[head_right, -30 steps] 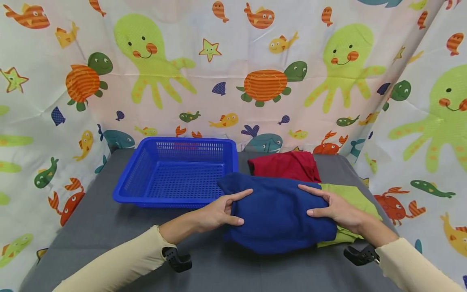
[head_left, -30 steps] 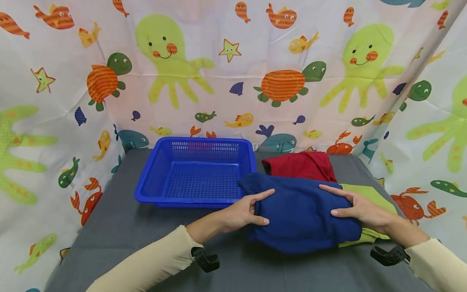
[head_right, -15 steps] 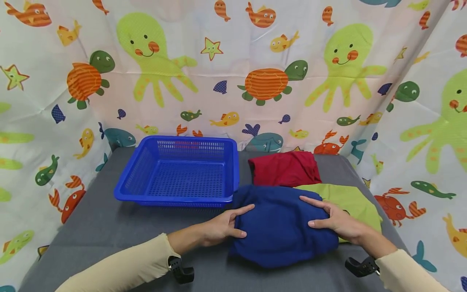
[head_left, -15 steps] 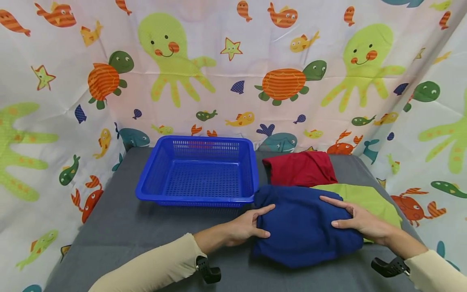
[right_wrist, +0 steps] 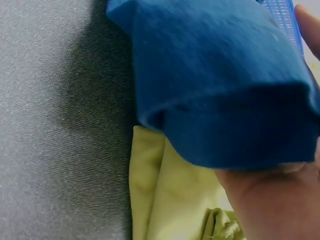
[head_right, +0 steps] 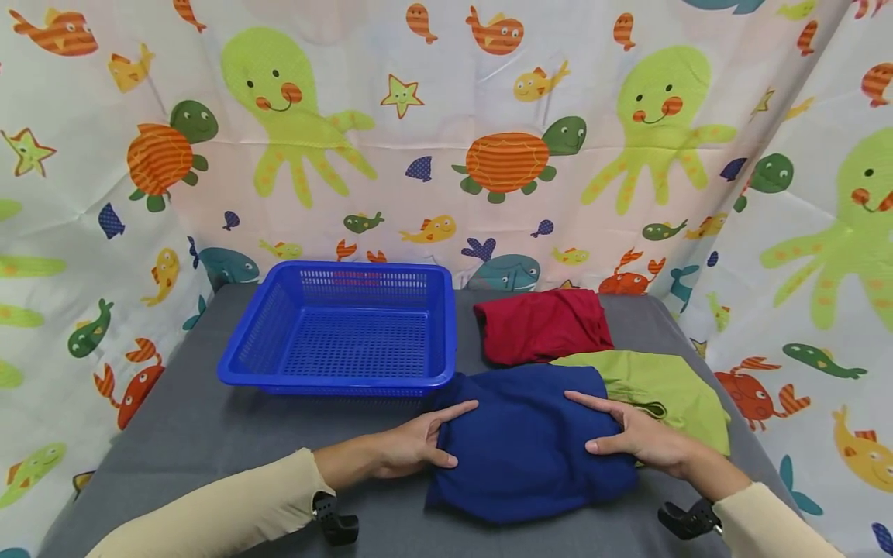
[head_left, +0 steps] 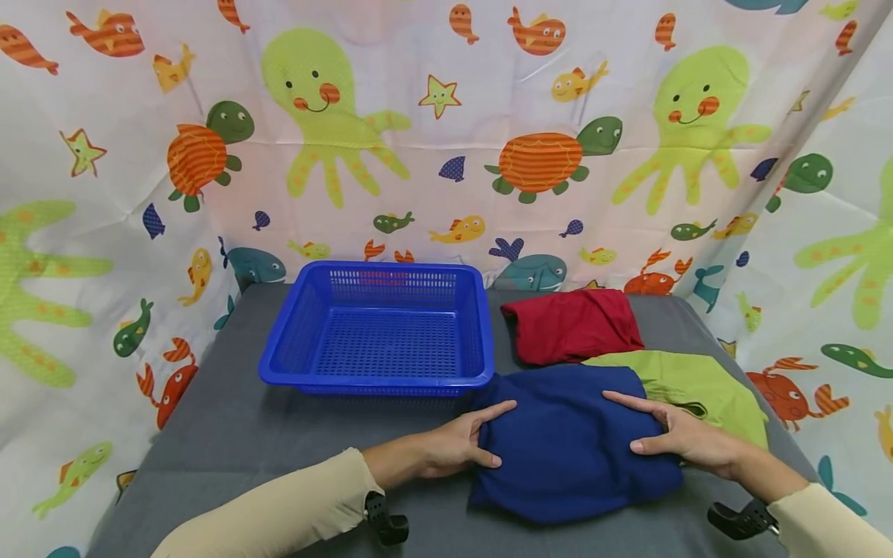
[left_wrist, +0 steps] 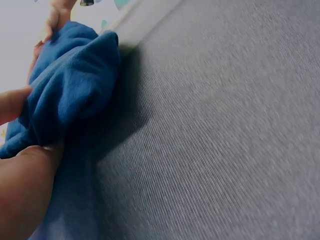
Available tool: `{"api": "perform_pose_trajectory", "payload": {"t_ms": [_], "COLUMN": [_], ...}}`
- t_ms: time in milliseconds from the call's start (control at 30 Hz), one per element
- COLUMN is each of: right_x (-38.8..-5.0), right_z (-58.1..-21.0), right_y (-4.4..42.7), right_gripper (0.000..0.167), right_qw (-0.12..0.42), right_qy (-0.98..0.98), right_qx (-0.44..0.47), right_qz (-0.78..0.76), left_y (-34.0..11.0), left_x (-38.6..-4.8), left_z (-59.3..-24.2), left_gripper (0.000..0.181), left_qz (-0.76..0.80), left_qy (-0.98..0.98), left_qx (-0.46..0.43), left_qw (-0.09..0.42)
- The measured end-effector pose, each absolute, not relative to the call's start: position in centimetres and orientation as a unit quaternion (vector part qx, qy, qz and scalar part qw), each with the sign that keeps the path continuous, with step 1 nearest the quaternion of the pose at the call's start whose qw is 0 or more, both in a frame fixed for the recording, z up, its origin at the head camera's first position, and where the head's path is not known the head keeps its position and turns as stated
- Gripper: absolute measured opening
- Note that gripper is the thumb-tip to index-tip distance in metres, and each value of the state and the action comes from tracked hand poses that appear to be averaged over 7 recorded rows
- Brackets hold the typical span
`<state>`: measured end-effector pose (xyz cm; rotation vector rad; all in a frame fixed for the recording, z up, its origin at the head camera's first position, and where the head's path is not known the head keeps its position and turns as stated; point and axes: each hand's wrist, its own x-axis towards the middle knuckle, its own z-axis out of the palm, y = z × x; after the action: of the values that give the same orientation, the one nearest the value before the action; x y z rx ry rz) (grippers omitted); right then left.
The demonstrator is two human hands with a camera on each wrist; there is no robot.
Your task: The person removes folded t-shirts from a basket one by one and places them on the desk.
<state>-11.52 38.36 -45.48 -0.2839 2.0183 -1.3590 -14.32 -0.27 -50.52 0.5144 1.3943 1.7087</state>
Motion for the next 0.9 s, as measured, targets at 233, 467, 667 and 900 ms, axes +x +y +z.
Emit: {"api": "perform_pose_trajectory", "payload": {"t_ms": [233,467,667,900], "right_x": [-11.7,-11.9,-12.3,-12.3], "right_z": [-46.1,-46.7,-47.3,-47.4], "right_y": [38.6,39.2,39.9,39.9], "right_gripper": [0.072,0.072,0.071,0.070], "right_qw": [0.366,0.380,0.389,0.380], "right_qy": [0.762,0.759,0.743,0.759], "right_qx": [-0.117,-0.129,-0.146,-0.145], "right_qz": [-0.520,-0.513,-0.524,-0.509], "left_y": [-1.2,-1.8,-1.8,-1.8], "left_x": [-15.0,-15.6,-16.1,-16.1], "left_z": [-51.3,-51.3,-51.1,-51.1], "left_gripper": [0.086,0.084,0.084,0.084], "left_qz": [0.664,0.640,0.627,0.629], "left_qy": [0.545,0.555,0.570,0.570], "left_qx": [0.229,0.238,0.237,0.233], "left_qw": [0.458,0.475,0.474,0.475]}}
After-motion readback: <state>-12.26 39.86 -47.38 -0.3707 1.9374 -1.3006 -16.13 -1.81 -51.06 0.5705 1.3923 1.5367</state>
